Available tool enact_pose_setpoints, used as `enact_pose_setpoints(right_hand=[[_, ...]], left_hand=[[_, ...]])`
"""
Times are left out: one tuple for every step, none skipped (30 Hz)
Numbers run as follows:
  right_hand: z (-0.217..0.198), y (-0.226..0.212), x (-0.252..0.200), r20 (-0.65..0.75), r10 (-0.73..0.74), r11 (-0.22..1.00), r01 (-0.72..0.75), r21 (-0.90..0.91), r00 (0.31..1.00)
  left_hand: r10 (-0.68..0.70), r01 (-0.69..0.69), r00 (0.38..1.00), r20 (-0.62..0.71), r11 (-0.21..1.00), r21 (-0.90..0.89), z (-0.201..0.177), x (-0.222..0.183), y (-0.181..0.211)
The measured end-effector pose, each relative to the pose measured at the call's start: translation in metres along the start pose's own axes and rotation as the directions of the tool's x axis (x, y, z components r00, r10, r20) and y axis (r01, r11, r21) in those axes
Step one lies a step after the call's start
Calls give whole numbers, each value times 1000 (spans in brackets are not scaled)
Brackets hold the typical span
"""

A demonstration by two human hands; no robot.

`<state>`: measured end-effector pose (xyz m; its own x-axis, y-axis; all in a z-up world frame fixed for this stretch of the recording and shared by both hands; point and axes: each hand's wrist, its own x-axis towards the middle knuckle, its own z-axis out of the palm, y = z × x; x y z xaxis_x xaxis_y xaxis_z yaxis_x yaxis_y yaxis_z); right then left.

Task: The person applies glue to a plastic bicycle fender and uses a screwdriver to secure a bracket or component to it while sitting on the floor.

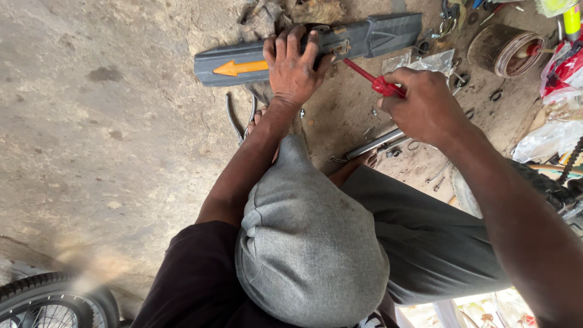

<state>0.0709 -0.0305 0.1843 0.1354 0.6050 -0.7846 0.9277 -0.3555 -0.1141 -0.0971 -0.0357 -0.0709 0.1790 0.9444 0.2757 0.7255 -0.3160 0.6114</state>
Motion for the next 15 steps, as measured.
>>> enact_pose_setpoints(right_hand=[[-4, -5, 0, 35, 62, 997, -63, 52, 997], [-6, -10, -1, 57, 83, 995, -86, 52, 995], [-7, -14, -2, 79, 104, 993, -108, 52, 991], [-7, -16, -2, 102, 127, 990, -133, 50, 987], [-6, -16, -2, 86, 67, 998, -67, 0, 994], [-5, -14, -3, 73, 8, 999, -4, -48, 997], [-3, -11, -3, 64, -52, 994, 58, -97, 997], [0, -9, -5, 38, -93, 993, 95, -65, 995], [2, -6, -6, 10, -132, 991, 132, -34, 991], [4, -4, -7, -19, -168, 986, 168, -6, 986], [5, -1, -6, 2, -104, 992, 104, 73, 995], [5, 1, -6, 27, -41, 988, 37, 149, 999], [5, 4, -7, 57, 20, 975, -32, 222, 998], [3, 6, -4, 57, 21, 988, -30, 153, 998], [-1, 9, 0, 57, 23, 996, -27, 85, 998]], left_hand=[[3, -3, 1000, -7, 1000, -4, -1, 0, 1], [3, -4, 1000, -14, 1000, -6, -3, 0, 1], [2, -2, 1000, -13, 1000, -10, -4, 1, 0], [-1, 1, 1000, -11, 1000, -15, -4, 1, 1], [-4, 3, 1000, -8, 1000, -21, -4, 1, 1], [-3, 2, 1000, -10, 1000, -24, -4, 1, 1], [-2, 1, 1000, -11, 1000, -27, -3, 1, 1], [-1, 1, 1000, -13, 1000, -28, -3, 0, 0], [1, -2, 1000, -15, 1000, -22, -2, -1, -1], [3, -3, 1000, -19, 1000, -19, -1, -1, -1], [5, -5, 1000, -22, 1000, -15, 0, -1, -1], [4, -5, 1000, -20, 1000, -8, 2, -1, -1], [4, -4, 1000, -18, 1000, -1, 4, -1, -1], [6, -6, 1000, -14, 1000, 6, 4, -2, -1], [3, -3, 1000, -13, 1000, 7, 3, -4, -1]])
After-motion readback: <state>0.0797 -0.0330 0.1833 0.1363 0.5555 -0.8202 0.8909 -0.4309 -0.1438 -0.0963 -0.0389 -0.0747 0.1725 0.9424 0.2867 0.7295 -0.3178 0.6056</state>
